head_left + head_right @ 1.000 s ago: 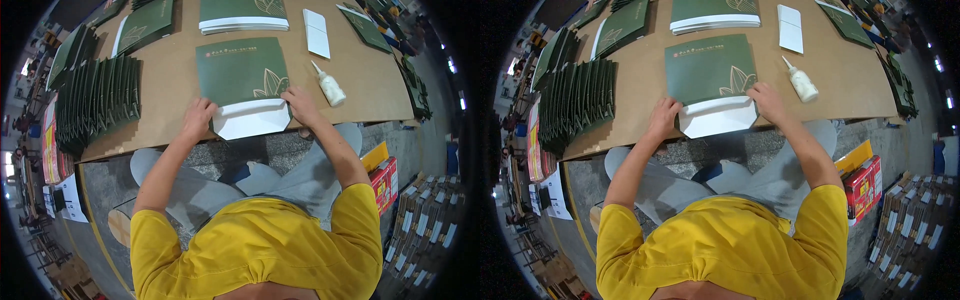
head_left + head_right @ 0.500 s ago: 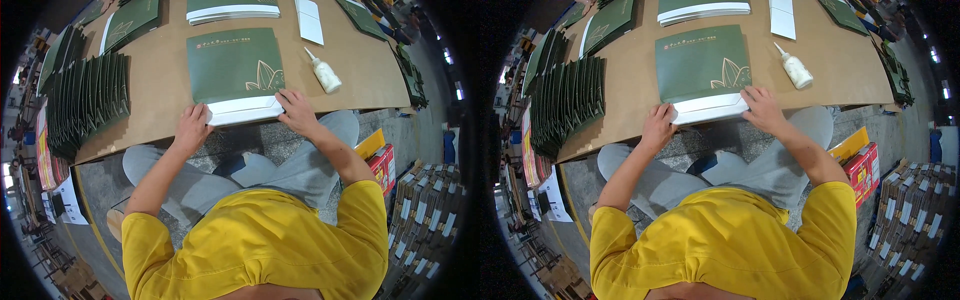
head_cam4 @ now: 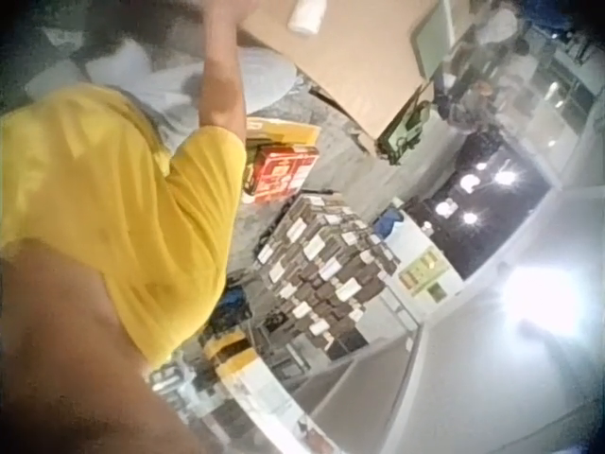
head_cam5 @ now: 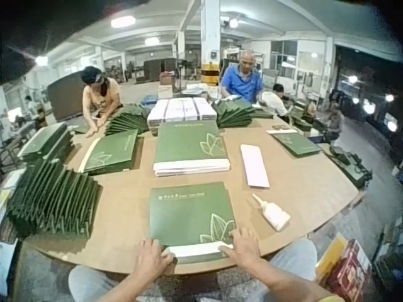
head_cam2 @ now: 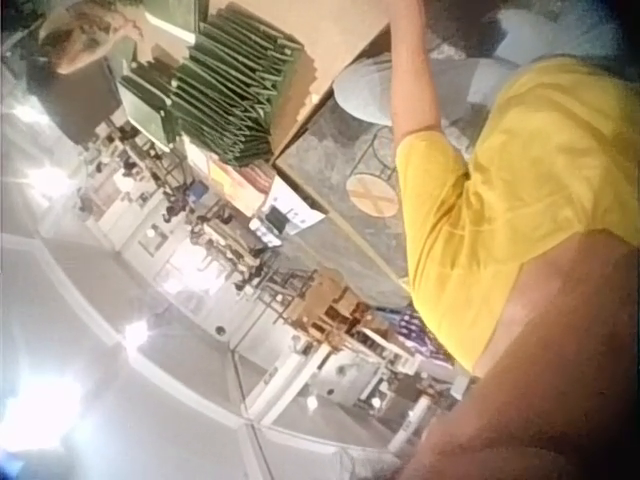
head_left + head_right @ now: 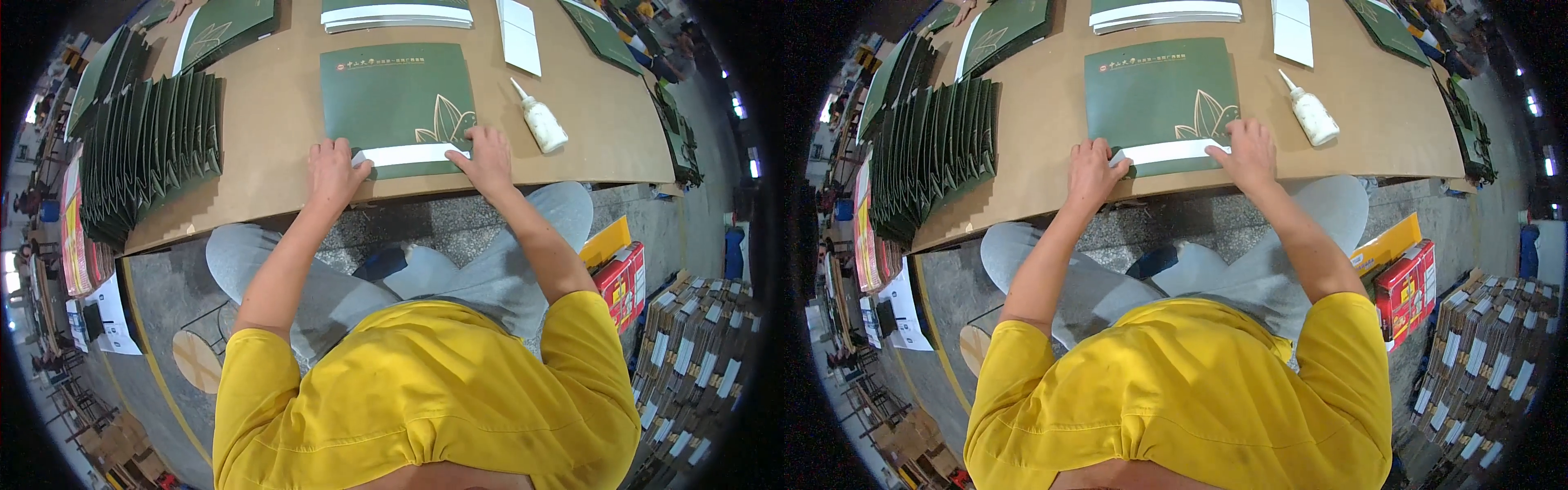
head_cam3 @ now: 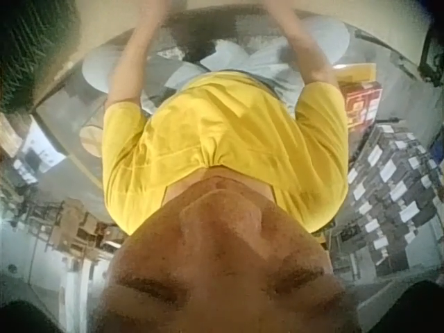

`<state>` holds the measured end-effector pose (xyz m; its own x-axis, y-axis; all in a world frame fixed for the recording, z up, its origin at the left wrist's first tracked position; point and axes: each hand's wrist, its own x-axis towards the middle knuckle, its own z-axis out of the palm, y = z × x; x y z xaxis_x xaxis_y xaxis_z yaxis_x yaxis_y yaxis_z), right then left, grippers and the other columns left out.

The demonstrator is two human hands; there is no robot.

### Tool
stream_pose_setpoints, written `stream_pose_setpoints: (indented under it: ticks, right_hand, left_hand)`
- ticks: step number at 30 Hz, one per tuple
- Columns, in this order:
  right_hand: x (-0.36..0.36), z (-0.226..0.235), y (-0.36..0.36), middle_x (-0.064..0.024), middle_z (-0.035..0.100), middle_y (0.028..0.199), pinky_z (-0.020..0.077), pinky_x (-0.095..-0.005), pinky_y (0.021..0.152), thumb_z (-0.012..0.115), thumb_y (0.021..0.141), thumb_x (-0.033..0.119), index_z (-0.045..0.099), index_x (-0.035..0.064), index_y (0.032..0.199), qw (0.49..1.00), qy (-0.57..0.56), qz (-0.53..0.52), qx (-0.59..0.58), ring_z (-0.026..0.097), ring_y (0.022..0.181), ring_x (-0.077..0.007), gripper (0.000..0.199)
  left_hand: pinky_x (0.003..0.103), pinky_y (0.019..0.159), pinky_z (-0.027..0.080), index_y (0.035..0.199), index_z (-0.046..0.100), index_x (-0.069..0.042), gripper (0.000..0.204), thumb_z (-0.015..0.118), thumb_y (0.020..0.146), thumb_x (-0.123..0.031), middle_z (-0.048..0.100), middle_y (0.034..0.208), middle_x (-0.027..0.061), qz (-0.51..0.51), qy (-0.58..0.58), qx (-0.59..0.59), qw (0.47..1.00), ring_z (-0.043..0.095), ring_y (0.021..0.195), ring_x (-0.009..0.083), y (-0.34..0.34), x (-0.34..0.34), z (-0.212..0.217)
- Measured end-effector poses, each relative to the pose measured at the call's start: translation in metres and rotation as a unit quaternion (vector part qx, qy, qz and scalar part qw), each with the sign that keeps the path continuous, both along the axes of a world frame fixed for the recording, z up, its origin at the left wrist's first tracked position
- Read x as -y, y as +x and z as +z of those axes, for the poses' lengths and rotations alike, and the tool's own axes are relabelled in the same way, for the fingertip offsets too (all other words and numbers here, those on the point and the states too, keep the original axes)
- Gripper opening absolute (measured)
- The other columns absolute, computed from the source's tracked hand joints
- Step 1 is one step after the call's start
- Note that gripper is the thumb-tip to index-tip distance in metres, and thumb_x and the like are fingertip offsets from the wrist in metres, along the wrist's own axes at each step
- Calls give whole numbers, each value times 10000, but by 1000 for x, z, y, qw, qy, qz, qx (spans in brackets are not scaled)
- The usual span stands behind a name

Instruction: Applying glue and folding paper gift bags in an assembly line setting.

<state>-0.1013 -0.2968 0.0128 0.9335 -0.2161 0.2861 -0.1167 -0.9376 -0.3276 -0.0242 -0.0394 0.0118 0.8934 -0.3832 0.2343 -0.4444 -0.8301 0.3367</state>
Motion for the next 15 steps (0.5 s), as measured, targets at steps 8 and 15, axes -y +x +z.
stream_pose_setpoints:
  ticks: [8,15]
  right_hand:
    - [18,35,28,-210,623,1027,483,-381,828,801,558,225,550,-47,1082,959,212,-42,-181,613,941,-324,642]
    - [11,36,25,-265,606,1004,478,-382,815,827,560,211,512,-115,1036,949,268,-29,-165,613,937,-339,658]
  left_hand:
    - [467,823,417,882,573,-25,361,687,705,-318,571,886,175,1,-28,-31,999,532,925,361,-2,7,-5]
    - [541,953,331,940,651,-108,217,516,841,-246,555,1154,168,88,298,129,942,483,1092,372,105,-107,20]
